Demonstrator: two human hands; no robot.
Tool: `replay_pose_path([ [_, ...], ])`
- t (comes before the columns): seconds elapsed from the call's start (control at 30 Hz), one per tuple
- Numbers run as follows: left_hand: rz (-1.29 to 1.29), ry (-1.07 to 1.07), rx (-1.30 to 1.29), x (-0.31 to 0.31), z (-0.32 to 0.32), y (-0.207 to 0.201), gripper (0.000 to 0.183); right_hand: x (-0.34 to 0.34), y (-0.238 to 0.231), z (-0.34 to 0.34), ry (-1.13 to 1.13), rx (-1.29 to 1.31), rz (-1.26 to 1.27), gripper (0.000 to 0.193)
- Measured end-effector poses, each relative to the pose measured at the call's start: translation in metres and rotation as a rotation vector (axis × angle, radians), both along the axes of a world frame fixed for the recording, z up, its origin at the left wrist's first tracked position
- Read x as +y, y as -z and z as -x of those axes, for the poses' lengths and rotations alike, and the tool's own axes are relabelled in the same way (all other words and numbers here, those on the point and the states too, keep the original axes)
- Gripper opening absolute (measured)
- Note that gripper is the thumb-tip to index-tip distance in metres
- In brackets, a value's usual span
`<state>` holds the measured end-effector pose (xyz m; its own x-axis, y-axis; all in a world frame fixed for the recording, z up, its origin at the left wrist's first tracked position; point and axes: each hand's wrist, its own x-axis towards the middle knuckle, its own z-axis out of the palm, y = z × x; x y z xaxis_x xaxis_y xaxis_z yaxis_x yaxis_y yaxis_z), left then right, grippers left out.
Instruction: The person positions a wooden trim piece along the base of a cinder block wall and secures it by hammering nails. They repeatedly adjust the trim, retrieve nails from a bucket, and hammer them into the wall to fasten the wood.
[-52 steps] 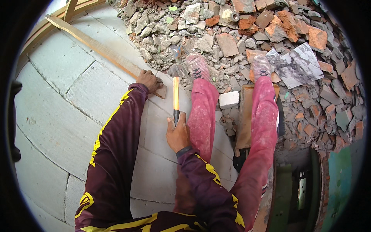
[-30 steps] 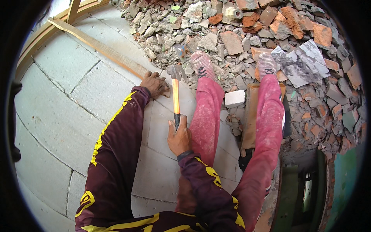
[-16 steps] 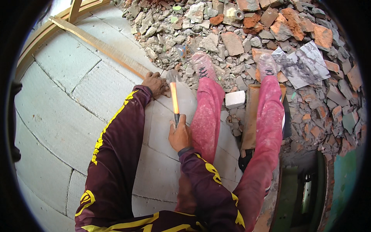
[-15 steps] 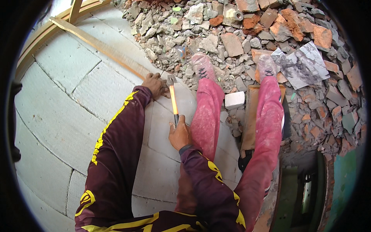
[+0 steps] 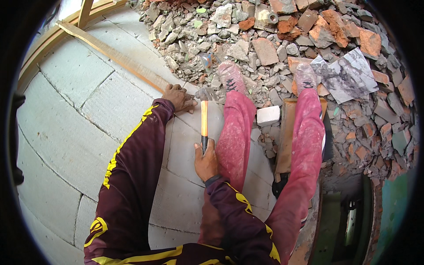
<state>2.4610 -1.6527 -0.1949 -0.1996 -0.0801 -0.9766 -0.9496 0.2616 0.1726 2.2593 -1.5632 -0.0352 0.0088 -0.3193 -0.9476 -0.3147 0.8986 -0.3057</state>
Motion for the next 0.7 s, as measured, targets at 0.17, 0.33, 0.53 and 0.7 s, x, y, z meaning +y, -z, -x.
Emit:
replay_pose_path([
  [0.17, 0.233, 0.023, 0.073, 0.019, -0.003, -0.012, 0.049, -0.001, 0.001, -0.006, -0.054, -0.027, 0.005, 0.032],
  [0.33, 0.281, 0.025, 0.069, 0.029, -0.008, -0.003, 0.042, -0.024, -0.001, -0.004, -0.177, -0.068, -0.136, 0.030],
  [0.53, 0.359, -0.022, 0.120, 0.036, -0.011, -0.002, 0.036, -0.033, -0.013, -0.006, -0.012, -0.015, 0.214, 0.031],
  [0.7, 0.322, -0.040, 0.102, 0.032, -0.010, -0.001, 0.035, -0.041, 0.011, 0.001, -0.206, -0.063, -0.057, 0.030],
])
